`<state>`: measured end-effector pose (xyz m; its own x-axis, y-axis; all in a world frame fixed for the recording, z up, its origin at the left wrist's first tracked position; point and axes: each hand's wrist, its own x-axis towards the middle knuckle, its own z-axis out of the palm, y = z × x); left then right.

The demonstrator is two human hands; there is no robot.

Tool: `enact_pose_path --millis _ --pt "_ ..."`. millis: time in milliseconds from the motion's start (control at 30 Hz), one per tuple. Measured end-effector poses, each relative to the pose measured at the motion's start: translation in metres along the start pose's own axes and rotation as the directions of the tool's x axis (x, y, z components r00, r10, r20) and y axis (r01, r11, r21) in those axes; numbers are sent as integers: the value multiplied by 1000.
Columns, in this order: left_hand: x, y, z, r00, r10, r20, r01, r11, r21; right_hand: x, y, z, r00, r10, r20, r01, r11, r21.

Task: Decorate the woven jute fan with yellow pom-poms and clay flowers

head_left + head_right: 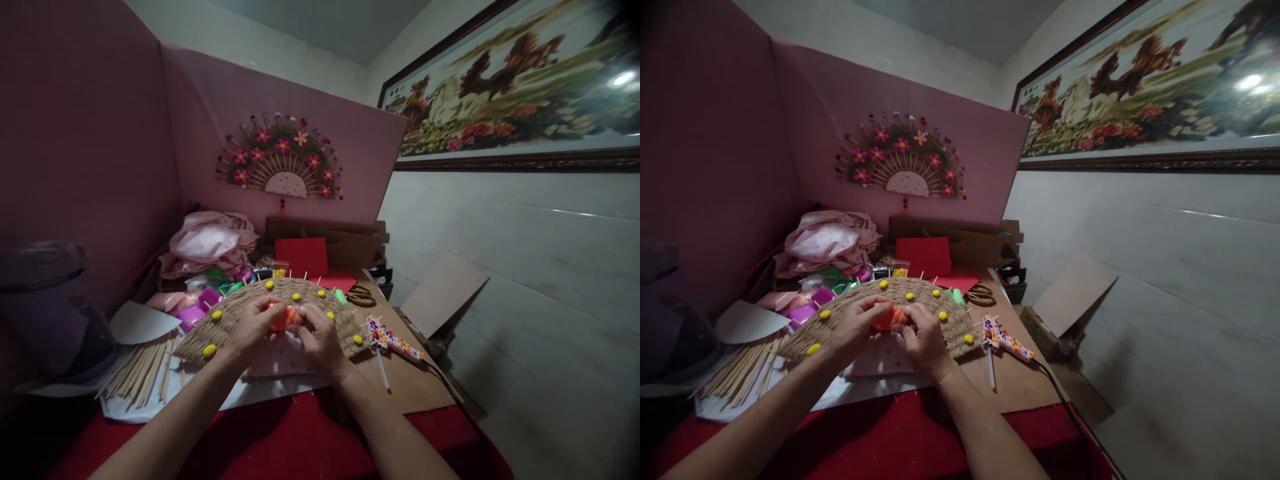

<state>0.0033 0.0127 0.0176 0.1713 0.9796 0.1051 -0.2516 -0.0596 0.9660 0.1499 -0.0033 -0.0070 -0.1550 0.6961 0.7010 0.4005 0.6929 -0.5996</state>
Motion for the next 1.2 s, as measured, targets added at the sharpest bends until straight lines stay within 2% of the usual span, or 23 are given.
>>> enact_pose_path --millis 133,267,567,767,900,1000,1067,1133,1200 --pt "1 0 0 999 -36 -12 35 997 -74 -1 0 2 999 24 -49 -22 999 43" --pt "2 1 -1 1000 -27 -16 26 998 -53 -2 0 3 999 32 -44 -29 996 79" --pt "3 -12 4 996 18 -91 -16 999 28 -4 5 3 998 50 35 -49 998 -34" --pt "-1 -7 10 991 -6 -133 -7 995 -101 -3 -2 0 995 101 2 -101 995 -17" --pt "1 0 8 983 -37 -181 5 984 -176 -1 -7 -1 989 80 -122 -69 994 89" --pt "5 3 1 973 -47 -226 -3 977 -215 1 -5 -3 969 170 -181 -123 962 242" --pt "7 4 -4 971 -49 -234 -6 973 -231 3 -4 -4 949 284 -139 -211 895 394" --pt "8 5 -7 971 -49 -233 -6 973 -229 5 -4 -5 919 385 -88 -278 789 548" --pt "8 5 -8 970 -46 -237 -7 975 -220 7 -4 -5 892 446 -77 -281 680 678"
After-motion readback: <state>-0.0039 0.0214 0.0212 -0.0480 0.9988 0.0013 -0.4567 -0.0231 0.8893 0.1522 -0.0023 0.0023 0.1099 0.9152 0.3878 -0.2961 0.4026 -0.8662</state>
